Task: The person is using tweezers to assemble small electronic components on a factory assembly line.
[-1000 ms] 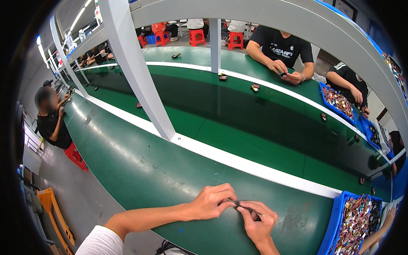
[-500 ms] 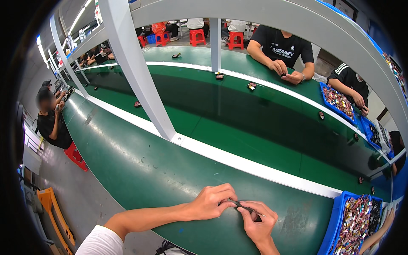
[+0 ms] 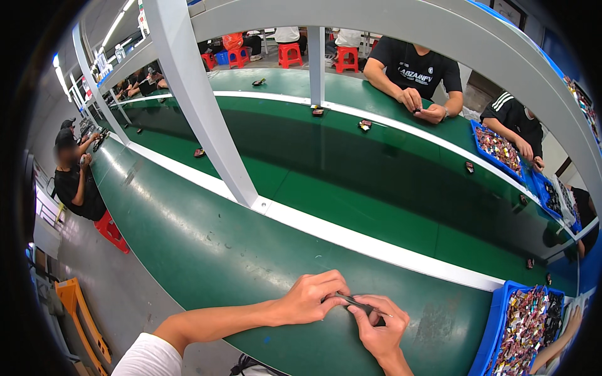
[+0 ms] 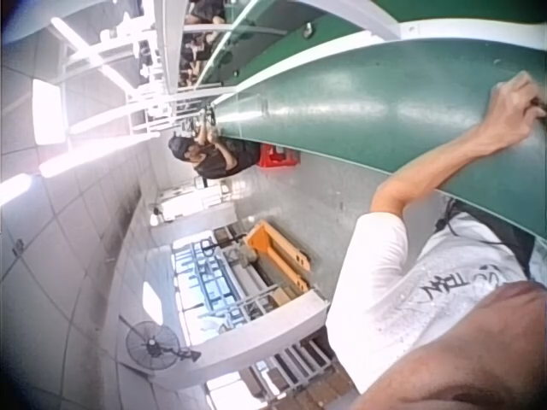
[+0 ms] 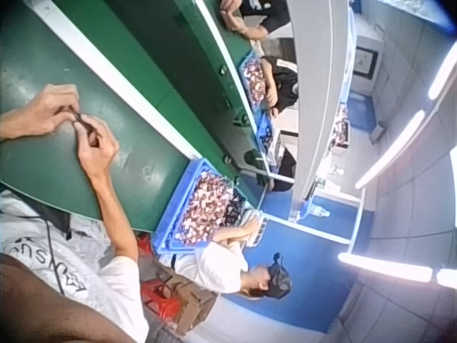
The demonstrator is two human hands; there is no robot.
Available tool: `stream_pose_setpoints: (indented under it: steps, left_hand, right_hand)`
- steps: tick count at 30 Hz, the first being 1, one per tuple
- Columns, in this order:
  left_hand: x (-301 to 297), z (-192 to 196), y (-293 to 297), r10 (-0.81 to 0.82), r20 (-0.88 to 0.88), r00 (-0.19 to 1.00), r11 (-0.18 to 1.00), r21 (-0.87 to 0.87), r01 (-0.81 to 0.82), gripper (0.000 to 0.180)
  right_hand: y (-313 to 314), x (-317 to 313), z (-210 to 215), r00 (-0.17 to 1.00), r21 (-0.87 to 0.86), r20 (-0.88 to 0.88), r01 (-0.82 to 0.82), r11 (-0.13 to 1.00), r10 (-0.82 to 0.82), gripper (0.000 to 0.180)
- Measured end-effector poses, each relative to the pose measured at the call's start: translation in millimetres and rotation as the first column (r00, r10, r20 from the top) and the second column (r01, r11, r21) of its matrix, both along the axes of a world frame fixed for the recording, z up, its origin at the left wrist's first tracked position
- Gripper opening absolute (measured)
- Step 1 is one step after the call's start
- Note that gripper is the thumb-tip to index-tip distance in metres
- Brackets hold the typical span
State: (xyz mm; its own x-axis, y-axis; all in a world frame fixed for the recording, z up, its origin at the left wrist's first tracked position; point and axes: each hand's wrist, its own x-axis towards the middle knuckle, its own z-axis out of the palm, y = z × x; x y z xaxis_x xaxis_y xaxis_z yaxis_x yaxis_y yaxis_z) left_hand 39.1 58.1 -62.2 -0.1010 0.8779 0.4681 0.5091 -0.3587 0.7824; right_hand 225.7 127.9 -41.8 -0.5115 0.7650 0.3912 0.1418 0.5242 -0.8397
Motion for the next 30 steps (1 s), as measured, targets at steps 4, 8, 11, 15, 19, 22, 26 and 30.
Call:
stream_pose_setpoints:
  steps: [4,8,11,15,19,22,26,30]
  left_hand:
    - [1.1,2.0,0.7,-0.006,0.002,1.000,1.000,-0.003,0.006,0.017]
    - [1.8,6.1,-1.4,-0.005,0.019,1.000,0.998,-0.065,0.006,0.016]
    - [0.4,1.7,-0.3,-0.006,0.003,1.000,1.000,-0.018,0.006,0.017]
    - [0.9,1.1,-0.4,-0.008,0.005,1.000,1.000,-0.010,0.008,0.016]
    - [0.7,1.7,-0.4,-0.009,0.004,1.000,1.000,-0.009,0.009,0.016]
    - [0.5,0.4,-0.5,-0.009,-0.005,1.000,1.000,-0.009,0.009,0.016]
    - [0.2,1.4,-0.2,-0.009,0.002,1.000,1.000,-0.005,0.009,0.016]
    - [1.2,6.4,-1.6,-0.008,0.020,1.000,0.999,-0.039,0.009,0.015]
  right_hand:
    - [2.6,2.7,-9.4,1.000,0.029,-0.022,0.016,0.999,-0.015,0.019]
    - [1.7,2.6,-7.9,1.000,0.018,-0.021,0.022,1.000,-0.022,0.018]
    - [1.0,0.9,-5.3,1.000,0.016,-0.014,0.017,1.000,-0.017,0.018]
    - [0.8,1.5,-6.9,1.000,0.018,-0.018,0.026,1.000,-0.025,0.018]
    - [0.4,1.9,-7.3,1.000,0.021,-0.014,0.028,0.999,-0.028,0.018]
    - [0.3,1.6,-6.5,0.999,0.010,-0.017,0.030,0.999,-0.030,0.018]
    - [1.0,1.0,-6.7,1.000,0.020,-0.019,0.022,1.000,-0.022,0.018]
    - [0.9,0.1,-5.3,1.000,0.026,-0.017,0.017,1.000,-0.016,0.018]
